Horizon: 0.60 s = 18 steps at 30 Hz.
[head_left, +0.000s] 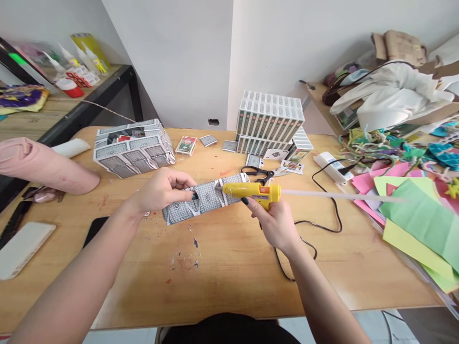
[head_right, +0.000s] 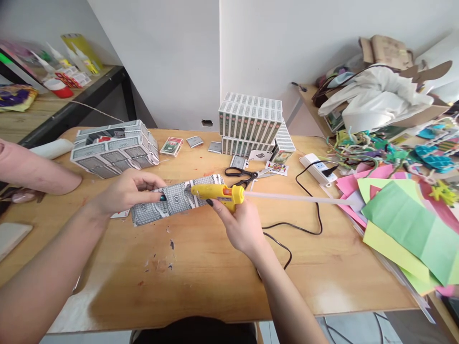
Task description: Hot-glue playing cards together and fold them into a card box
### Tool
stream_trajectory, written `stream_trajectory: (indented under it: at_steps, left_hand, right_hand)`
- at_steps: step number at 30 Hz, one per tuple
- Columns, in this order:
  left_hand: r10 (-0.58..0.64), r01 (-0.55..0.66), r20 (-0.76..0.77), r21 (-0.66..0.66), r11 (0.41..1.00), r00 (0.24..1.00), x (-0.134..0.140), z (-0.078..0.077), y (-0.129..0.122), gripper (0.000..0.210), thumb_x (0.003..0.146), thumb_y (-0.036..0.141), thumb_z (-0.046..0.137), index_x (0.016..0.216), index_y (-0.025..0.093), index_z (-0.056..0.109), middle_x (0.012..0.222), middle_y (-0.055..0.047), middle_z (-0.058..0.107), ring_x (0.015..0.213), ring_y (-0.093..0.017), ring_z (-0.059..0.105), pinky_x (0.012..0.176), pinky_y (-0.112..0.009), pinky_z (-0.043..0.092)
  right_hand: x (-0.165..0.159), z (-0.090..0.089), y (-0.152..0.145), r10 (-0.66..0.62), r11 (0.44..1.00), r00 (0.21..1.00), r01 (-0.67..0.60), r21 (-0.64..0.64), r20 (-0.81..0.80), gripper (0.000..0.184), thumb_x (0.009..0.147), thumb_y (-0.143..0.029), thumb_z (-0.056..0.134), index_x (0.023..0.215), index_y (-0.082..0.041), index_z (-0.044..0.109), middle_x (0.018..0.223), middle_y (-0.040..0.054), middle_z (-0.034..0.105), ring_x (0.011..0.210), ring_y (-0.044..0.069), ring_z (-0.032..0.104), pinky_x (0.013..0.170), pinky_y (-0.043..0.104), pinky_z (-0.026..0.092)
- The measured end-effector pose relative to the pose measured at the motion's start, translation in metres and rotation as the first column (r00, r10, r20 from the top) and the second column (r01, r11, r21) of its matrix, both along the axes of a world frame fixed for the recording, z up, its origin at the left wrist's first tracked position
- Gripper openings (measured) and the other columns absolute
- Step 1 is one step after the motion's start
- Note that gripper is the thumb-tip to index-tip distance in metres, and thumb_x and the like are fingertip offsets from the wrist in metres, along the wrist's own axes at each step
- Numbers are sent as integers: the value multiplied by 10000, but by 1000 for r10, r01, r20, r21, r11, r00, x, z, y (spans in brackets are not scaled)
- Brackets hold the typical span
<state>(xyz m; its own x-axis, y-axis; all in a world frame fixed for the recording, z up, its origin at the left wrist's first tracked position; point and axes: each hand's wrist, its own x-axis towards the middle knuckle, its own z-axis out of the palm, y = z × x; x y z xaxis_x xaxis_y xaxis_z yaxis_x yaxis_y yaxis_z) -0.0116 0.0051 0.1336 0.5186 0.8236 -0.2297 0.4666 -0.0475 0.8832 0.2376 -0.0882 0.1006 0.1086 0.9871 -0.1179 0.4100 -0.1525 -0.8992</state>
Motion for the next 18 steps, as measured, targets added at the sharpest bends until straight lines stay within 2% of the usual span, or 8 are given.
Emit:
stream_trajectory:
  at_steps: [3,7,12,18]
  left_hand:
    - [3,-3,-9,-9,1000,1000,-1,-1,1,154,630,290,662,697,156,699,638,-22,689,571,-117,591,516,-205,448]
    - [2,-2,-19,-24,1000,1000,-2,-2,3,165,626,289,662,708,153,703,648,-30,692,581,-126,598,521,-215,454]
    - [-8,8,-16,-15,1000,1000,-3,-4,3,158,633,280,664,715,151,704,666,-35,699,599,-127,604,534,-216,459]
    - [5,-5,-20,-8,1000,1000,-4,-6,5,171,620,293,667,706,150,705,655,-38,697,582,-126,593,517,-210,444]
  right_hand:
    - [-1,-4,2,-31,998,996,26,-56,-86,523,785,-671,553,564,-204,474,469,-29,414,419,95,381,406,243,303]
    - [-3,-6,3,-54,997,989,45,-68,-141,530,771,-673,570,553,-201,470,484,-26,422,414,90,392,396,236,306]
    - [-2,-6,2,-51,995,993,41,-94,-109,526,791,-643,567,531,-202,447,443,-32,405,399,84,373,395,235,274]
    - [-1,-7,2,-22,999,997,18,-49,-78,507,793,-647,563,582,-192,488,504,-20,477,426,91,420,410,233,325]
